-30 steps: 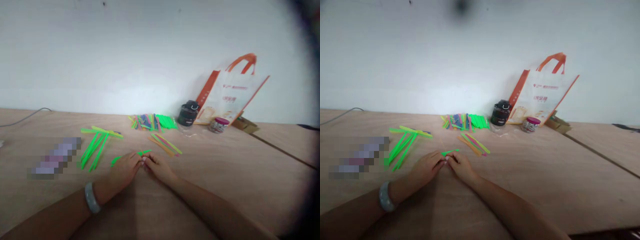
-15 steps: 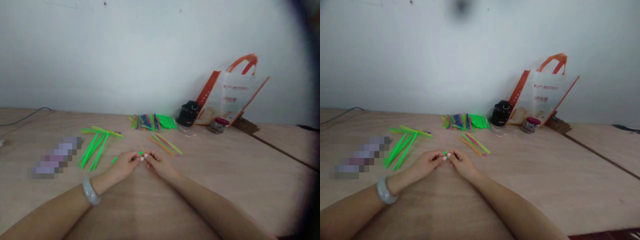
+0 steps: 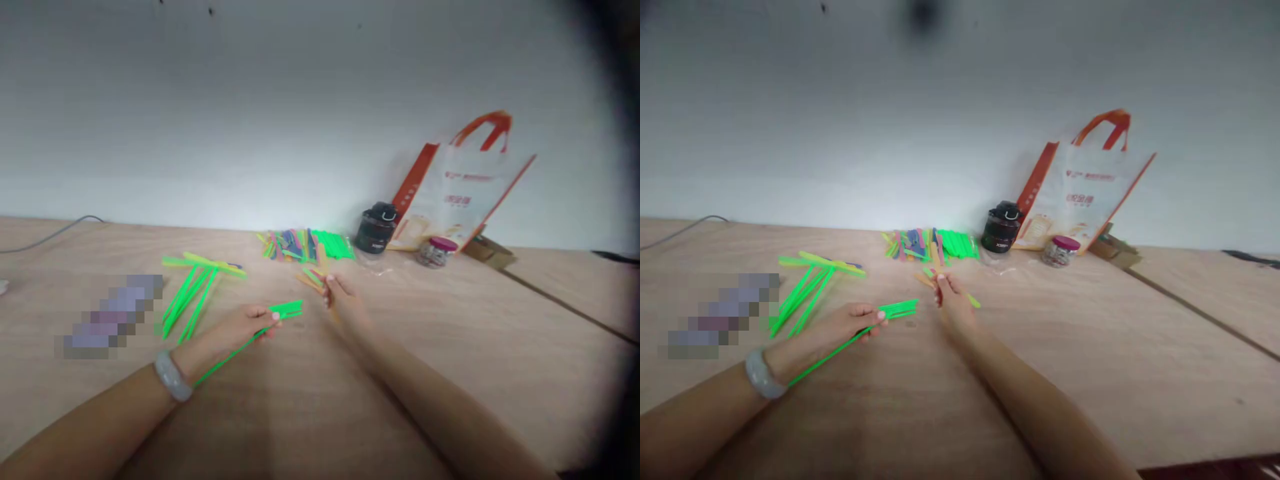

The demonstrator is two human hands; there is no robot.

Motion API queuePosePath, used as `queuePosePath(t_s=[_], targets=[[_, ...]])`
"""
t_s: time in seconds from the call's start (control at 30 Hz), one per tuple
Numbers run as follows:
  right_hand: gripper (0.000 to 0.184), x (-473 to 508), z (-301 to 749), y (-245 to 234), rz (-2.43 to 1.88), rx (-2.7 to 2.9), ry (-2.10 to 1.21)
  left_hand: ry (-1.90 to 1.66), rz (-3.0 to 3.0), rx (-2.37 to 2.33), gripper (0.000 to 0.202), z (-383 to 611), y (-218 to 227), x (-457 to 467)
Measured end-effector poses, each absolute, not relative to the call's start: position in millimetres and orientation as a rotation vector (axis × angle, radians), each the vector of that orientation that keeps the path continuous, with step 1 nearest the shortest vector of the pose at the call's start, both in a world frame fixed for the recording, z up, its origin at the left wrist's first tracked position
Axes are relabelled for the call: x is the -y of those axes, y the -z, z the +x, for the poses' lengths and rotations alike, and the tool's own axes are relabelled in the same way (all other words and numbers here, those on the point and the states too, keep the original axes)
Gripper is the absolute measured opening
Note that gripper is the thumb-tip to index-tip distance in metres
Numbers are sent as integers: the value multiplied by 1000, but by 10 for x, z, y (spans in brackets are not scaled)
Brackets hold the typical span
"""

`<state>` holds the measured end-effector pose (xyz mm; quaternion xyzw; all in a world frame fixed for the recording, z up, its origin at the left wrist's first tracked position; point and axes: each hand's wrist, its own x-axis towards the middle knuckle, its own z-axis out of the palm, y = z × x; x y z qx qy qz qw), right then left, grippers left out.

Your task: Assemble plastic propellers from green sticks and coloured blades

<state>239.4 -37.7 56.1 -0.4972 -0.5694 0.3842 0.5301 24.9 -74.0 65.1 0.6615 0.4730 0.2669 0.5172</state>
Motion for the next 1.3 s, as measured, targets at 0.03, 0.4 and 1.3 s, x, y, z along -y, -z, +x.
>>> queuePosePath(t_s=[0.03,0.4,1.3], targets=[[41,312,2462,-568,-1242,1393,-786,-640,1689,-1187,42,265,-639,753],[30,230,2471,-339,-1488,2257,247,-665,2722,-1312,35,314,-337,785],[24,314,2417,-366,-1357,2312,304,-319,2453,-2401,23,-532,-613,277]])
